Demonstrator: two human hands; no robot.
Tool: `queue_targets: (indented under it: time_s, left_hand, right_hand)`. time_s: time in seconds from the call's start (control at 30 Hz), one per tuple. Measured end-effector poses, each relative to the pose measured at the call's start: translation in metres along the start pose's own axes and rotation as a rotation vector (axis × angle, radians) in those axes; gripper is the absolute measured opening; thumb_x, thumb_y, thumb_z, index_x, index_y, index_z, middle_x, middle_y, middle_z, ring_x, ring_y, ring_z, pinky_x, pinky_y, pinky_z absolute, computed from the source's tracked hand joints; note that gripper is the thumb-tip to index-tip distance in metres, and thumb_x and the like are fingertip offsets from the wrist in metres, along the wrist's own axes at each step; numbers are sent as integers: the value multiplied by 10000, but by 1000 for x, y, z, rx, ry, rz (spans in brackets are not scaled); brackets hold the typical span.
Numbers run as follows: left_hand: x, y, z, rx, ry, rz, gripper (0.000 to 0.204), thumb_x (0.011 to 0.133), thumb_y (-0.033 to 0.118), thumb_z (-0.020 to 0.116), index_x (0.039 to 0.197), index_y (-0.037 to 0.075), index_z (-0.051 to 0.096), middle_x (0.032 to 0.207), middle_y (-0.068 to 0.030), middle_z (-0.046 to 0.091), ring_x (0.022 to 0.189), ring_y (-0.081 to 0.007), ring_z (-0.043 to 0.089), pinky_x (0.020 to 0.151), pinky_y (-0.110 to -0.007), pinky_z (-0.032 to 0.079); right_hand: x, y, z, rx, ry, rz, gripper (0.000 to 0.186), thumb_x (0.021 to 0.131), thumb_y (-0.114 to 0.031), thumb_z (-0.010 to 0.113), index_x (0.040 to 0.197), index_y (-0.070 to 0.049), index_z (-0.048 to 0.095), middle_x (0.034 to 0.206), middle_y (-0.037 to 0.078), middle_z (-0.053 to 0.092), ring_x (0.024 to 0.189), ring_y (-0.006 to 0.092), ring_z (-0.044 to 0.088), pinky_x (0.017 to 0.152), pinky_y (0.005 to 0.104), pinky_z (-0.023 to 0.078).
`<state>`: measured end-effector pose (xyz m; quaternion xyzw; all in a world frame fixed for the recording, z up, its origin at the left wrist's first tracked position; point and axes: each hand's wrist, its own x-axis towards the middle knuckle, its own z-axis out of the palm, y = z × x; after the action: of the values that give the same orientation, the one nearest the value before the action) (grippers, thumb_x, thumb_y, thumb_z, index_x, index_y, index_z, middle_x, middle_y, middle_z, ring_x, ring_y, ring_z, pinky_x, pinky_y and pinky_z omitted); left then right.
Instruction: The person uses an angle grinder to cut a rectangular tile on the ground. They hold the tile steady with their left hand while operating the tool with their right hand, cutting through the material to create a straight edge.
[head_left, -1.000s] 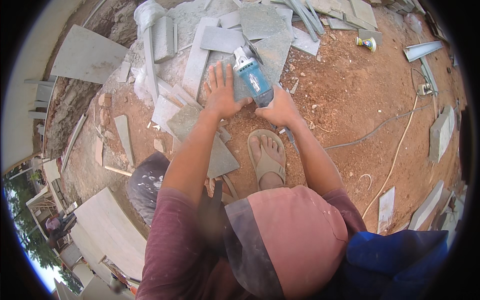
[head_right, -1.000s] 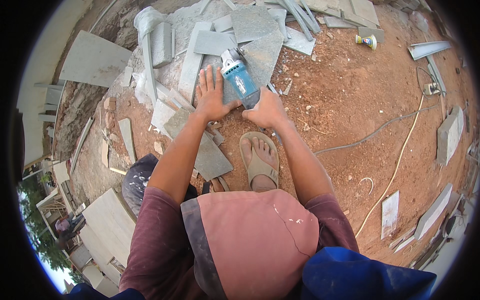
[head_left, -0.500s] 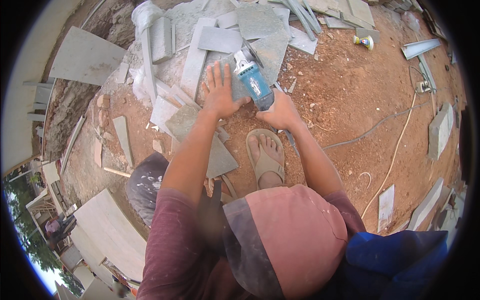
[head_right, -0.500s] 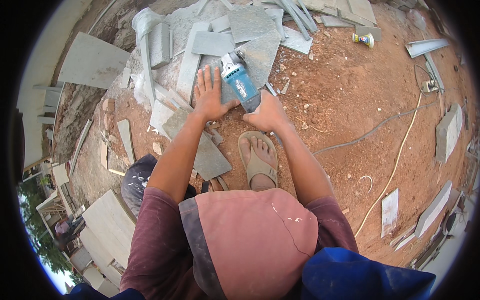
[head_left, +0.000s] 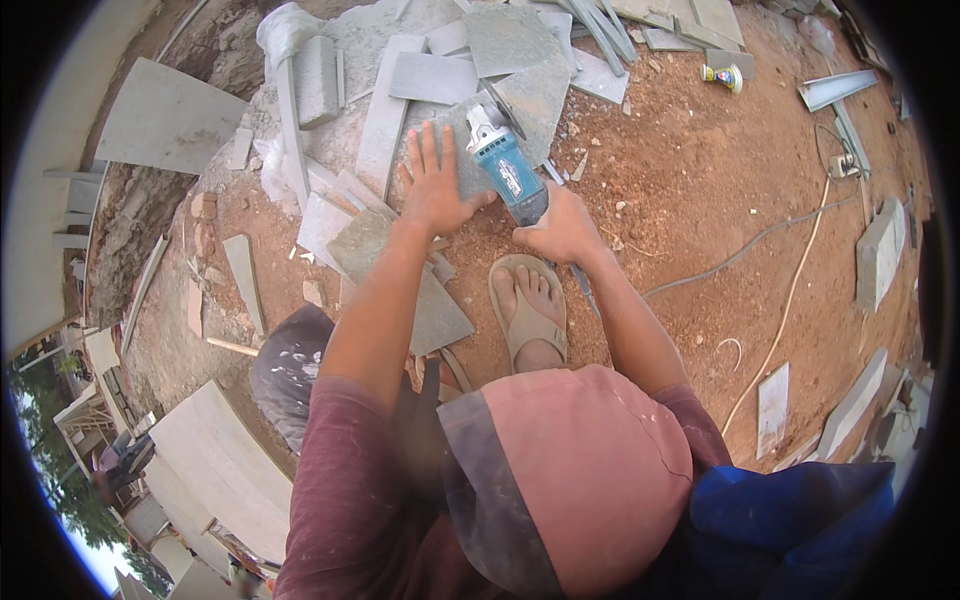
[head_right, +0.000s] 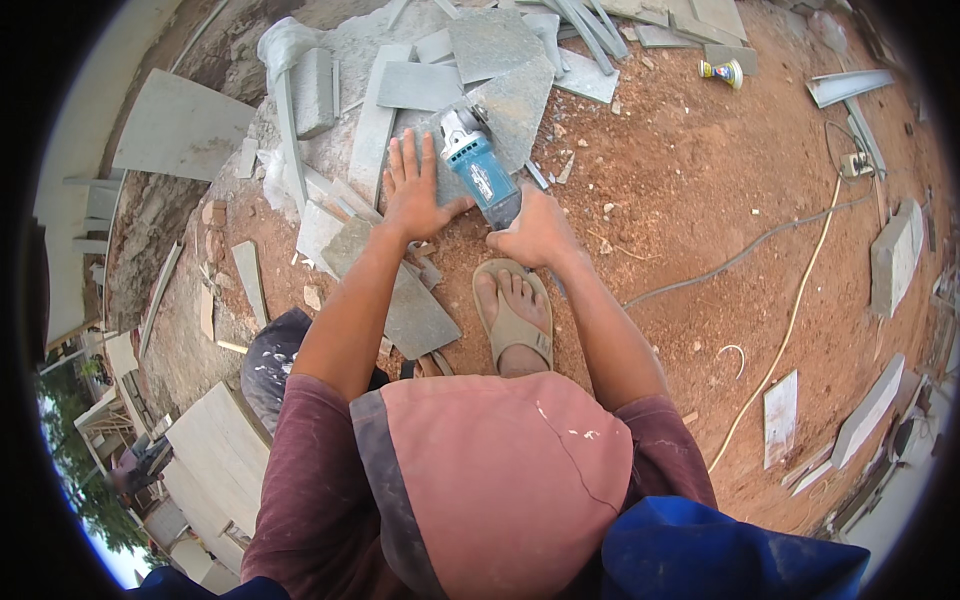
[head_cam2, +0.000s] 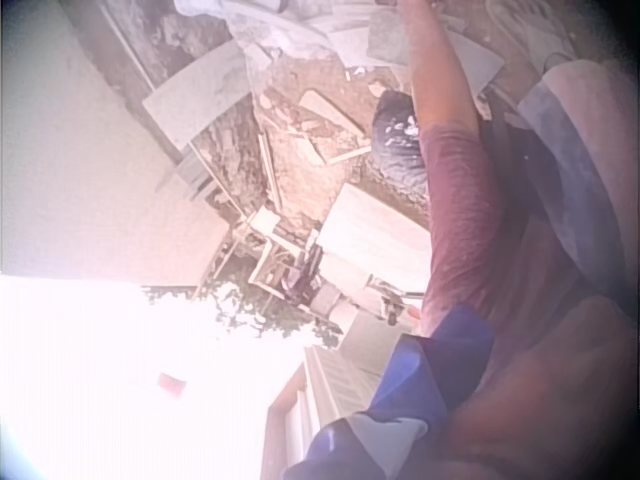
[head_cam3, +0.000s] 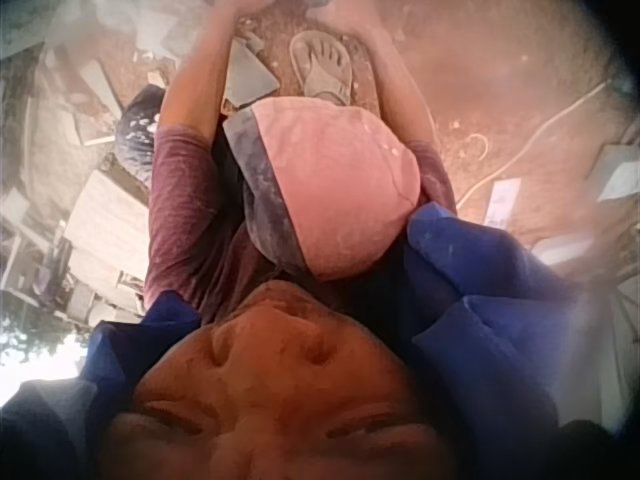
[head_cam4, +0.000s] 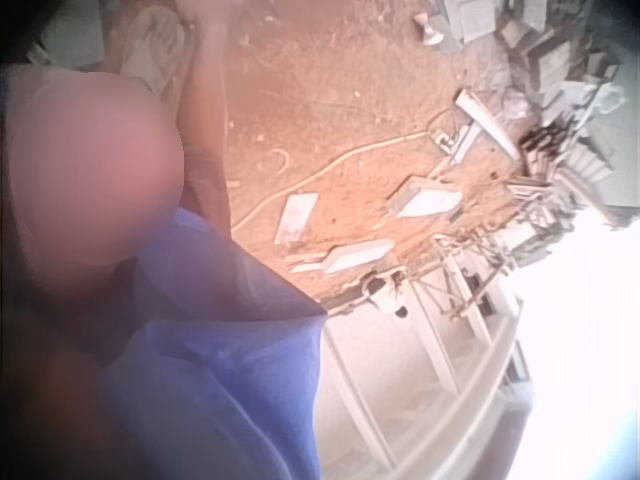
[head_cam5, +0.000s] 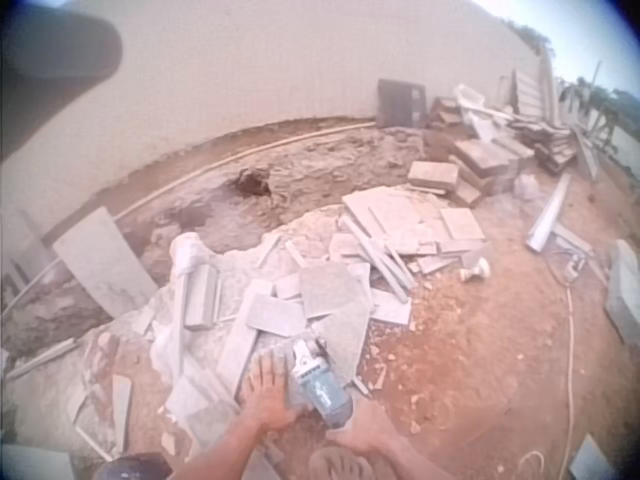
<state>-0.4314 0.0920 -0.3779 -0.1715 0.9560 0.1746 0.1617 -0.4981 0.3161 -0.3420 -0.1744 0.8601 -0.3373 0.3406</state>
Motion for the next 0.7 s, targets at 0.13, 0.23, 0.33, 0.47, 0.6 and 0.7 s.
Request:
queue_targets:
  time_s: [0.13,0.23,0.33,0.47,0.6,0.7]
  left_hand:
    - [0,0,1,3,3,-4,1391,833,702,812,1762,82,-18,1821,-241,-122,1674,-450,-159,1307,-706,83]
    - [0,1,1,-3,10,5,1383,837,703,807,1762,81,-12,1821,-241,-123,1674,-450,-157,1305,-709,85]
    - [2,-6,9,12,47,21,1403,820,747,795,1764,105,-19,1819,-253,-108,1673,-471,-133,1292,-718,115]
    - [0,-2,4,3,25,9,1383,833,699,810,1762,81,-6,1822,-240,-118,1677,-449,-144,1304,-709,92]
    - [0,-2,3,7,28,4,1388,827,699,814,1762,82,-5,1823,-238,-115,1678,-447,-141,1305,-708,96]
    - [1,0,3,3,24,2,1391,825,699,815,1762,82,-6,1823,-238,-113,1678,-447,-140,1306,-708,95]
  right_hand:
    - [-3,2,2,22,19,-9,688,697,-276,850,1231,99,630,1136,336,734,1119,481,722,989,494,576]
    - [-1,9,5,3,25,2,666,691,-274,846,1205,98,642,1119,332,737,1104,478,726,972,491,581]
    - [-4,8,5,-5,32,-8,656,686,-275,848,1189,96,650,1108,325,740,1087,470,732,960,486,584]
    - [-10,2,-1,-2,9,7,660,683,-278,855,1188,95,651,1105,317,743,1074,458,738,960,482,587]
    - [-12,4,0,-3,15,-5,673,682,-285,865,1198,90,652,1110,312,746,1076,454,739,966,480,588]
    - [-10,14,4,-4,24,-17,682,688,-292,867,1211,89,649,1121,311,747,1082,453,740,969,482,588]
